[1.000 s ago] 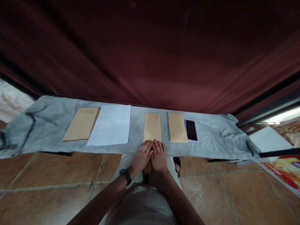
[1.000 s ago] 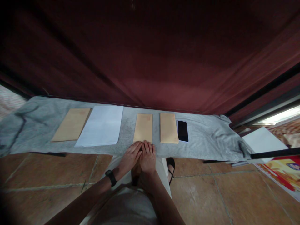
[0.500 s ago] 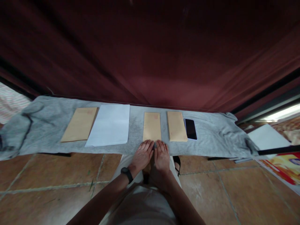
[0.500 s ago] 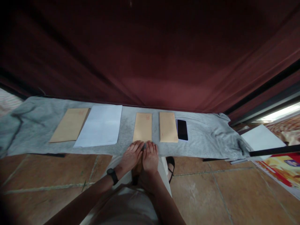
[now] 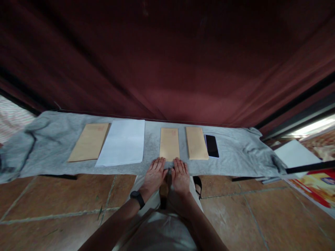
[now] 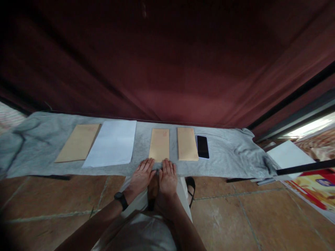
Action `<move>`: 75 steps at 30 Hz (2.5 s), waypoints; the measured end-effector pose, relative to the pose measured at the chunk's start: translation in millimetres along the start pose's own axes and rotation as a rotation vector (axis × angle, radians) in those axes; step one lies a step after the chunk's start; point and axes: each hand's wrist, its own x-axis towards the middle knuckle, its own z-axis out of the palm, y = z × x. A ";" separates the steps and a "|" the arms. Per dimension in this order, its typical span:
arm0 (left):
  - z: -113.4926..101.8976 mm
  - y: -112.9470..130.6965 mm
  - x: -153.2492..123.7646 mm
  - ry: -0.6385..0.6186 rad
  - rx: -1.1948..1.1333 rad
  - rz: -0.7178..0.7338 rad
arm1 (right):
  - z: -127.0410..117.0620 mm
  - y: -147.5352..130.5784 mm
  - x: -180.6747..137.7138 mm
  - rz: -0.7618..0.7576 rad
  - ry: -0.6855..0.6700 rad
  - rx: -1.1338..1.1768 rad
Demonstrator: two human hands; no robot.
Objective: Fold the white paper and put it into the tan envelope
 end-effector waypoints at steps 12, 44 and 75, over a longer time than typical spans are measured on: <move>8.8 15.7 2.5 0.014 0.008 0.037 | 1.3 -2.5 0.1 0.025 0.004 0.001; -2.7 -4.6 31.1 0.141 -0.140 -0.392 | 11.3 5.7 0.7 -0.081 0.108 -0.103; -31.5 -11.7 68.1 -0.206 -0.233 -0.610 | 13.6 -16.0 4.7 -0.053 0.034 -0.116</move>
